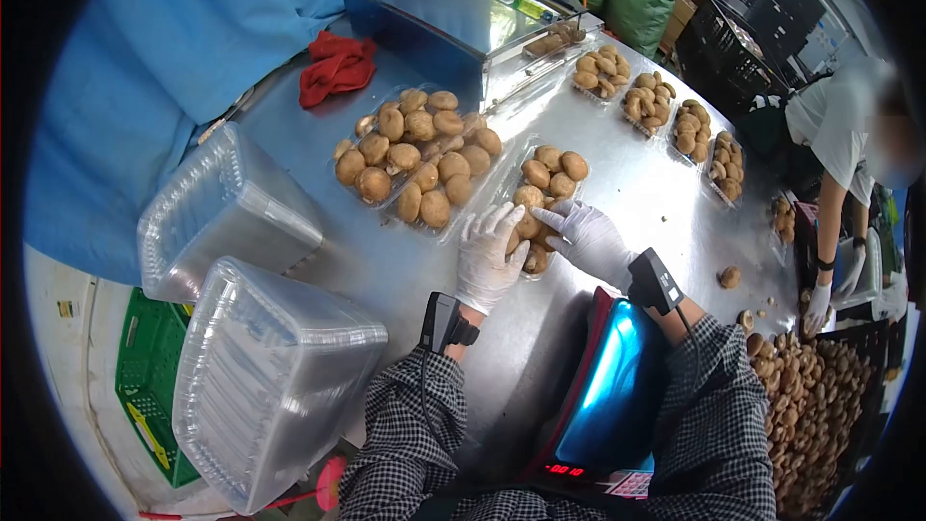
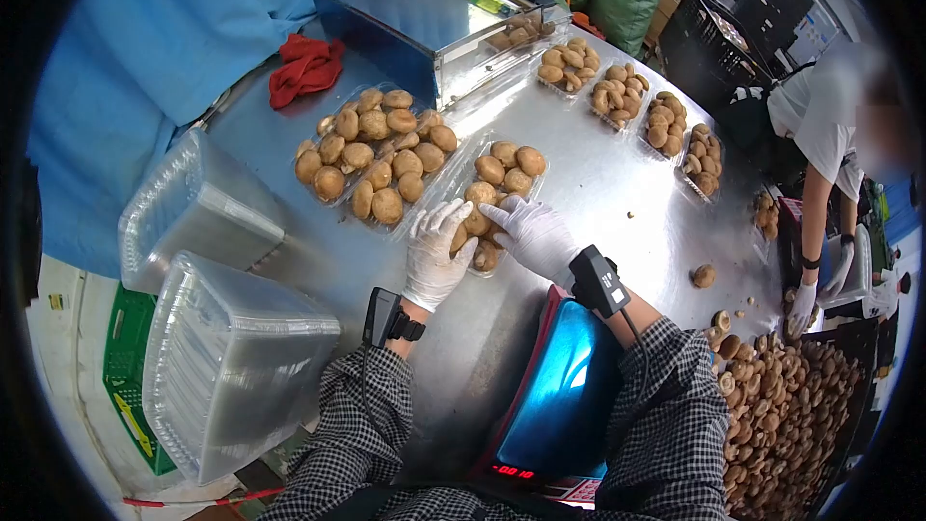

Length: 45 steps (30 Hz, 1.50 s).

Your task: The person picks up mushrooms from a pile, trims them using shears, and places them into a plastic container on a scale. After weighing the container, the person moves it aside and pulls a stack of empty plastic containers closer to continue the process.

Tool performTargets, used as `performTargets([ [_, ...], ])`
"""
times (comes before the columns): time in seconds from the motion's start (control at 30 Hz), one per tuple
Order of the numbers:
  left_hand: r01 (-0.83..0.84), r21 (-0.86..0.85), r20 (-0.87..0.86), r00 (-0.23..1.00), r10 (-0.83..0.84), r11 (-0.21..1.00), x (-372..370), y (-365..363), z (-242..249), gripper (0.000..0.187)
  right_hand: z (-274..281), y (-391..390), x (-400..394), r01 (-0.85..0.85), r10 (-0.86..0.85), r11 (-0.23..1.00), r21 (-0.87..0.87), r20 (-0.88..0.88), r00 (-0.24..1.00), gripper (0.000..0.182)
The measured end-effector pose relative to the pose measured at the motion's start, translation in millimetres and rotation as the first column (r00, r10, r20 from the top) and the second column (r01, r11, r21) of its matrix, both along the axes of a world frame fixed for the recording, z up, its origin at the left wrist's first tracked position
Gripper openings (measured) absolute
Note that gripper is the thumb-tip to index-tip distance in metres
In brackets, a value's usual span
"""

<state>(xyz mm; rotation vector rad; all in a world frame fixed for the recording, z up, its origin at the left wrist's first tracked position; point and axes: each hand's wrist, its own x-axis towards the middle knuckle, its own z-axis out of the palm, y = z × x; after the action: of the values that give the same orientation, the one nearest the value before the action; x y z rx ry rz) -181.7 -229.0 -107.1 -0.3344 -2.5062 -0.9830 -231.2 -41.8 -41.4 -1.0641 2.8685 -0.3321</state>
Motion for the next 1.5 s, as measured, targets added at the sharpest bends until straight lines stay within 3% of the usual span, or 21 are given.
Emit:
performTargets([
  [0.3, -0.001, 0.064, 0.015, 1.0, 0.0, 0.998, 2.9, 3.0, 6.4, 0.057, 12.5, -1.5, 6.0, -0.047, 0.049, 0.994, 0.103, -0.022, 0.999, 0.053],
  [0.4, -0.064, 0.142, -0.062, 0.995, 0.073, 0.988, 19.1, 3.5, 32.1, 0.061, 51.8, 12.2, 29.8, 0.092, -0.093, 0.991, -0.101, -0.009, 0.996, 0.053],
  [0.47, -0.072, 0.279, -0.042, 0.995, 0.087, 0.958, 41.6, -2.4, 62.4, 0.051, 79.3, 35.5, 59.1, 0.164, -0.159, 0.961, -0.223, 0.043, 0.986, 0.042],
  [0.57, -0.006, 0.343, -0.135, 0.989, 0.056, 0.939, 92.9, -17.3, 113.8, 0.041, 116.5, 66.9, 118.2, 0.272, -0.239, 0.87, -0.41, 0.131, 0.962, 0.028],
  [0.63, -0.068, 0.289, -0.149, 0.982, 0.115, 0.955, 134.1, -30.5, 157.2, 0.032, 122.9, 98.7, 151.4, 0.353, -0.3, 0.824, -0.443, 0.186, 0.936, 0.023],
  [0.7, -0.258, 0.006, -0.26, 0.932, 0.25, 0.966, 166.4, -51.7, 180.1, 0.026, 138.3, 120.4, 188.0, 0.455, -0.377, 0.769, -0.448, 0.256, 0.89, 0.019],
  [0.77, -0.455, -0.2, -0.373, 0.854, 0.362, 0.868, 191.3, -75.5, 199.3, 0.029, 138.7, 144.8, 223.5, 0.503, -0.384, 0.684, -0.528, 0.325, 0.864, 0.018],
  [0.8, -0.477, -0.216, -0.371, 0.847, 0.38, 0.852, 201.8, -84.7, 206.5, 0.029, 139.7, 154.9, 241.0, 0.53, -0.403, 0.661, -0.532, 0.344, 0.848, 0.017],
  [0.87, -0.663, -0.441, -0.425, 0.748, 0.51, 0.605, 220.5, -105.1, 221.9, 0.016, 134.5, 175.8, 271.4, 0.558, -0.417, 0.62, -0.552, 0.371, 0.83, 0.017],
  [0.9, -0.67, -0.451, -0.431, 0.742, 0.514, 0.589, 228.3, -119.6, 220.1, 0.016, 130.2, 187.0, 287.4, 0.569, -0.428, 0.599, -0.564, 0.376, 0.822, 0.017],
  [0.97, -0.577, -0.369, -0.138, 0.81, 0.57, 0.729, 231.7, -143.1, 203.3, 0.012, 123.8, 199.5, 315.9, 0.586, -0.411, 0.53, -0.613, 0.419, 0.81, 0.018],
  [1.07, -0.573, -0.23, -0.046, 0.814, 0.579, 0.787, 232.2, -141.6, 209.0, 0.013, 116.2, 219.7, 353.0, 0.647, -0.335, 0.412, -0.642, 0.553, 0.763, 0.022],
  [1.17, -0.537, -0.172, -0.03, 0.841, 0.54, 0.826, 227.4, -153.7, 204.4, 0.014, 105.3, 242.2, 386.5, 0.667, -0.336, 0.394, -0.632, 0.577, 0.745, 0.022],
  [1.3, -0.52, -0.219, -0.059, 0.852, 0.521, 0.826, 218.6, -163.5, 204.5, 0.015, 101.4, 268.6, 425.0, 0.698, -0.35, 0.339, -0.631, 0.603, 0.716, 0.021],
  [1.5, -0.428, 0.023, 0.047, 0.903, 0.427, 0.903, 210.4, -181.0, 193.1, 0.015, 103.9, 295.9, 464.6, 0.751, -0.39, 0.255, -0.609, 0.646, 0.656, 0.022],
])
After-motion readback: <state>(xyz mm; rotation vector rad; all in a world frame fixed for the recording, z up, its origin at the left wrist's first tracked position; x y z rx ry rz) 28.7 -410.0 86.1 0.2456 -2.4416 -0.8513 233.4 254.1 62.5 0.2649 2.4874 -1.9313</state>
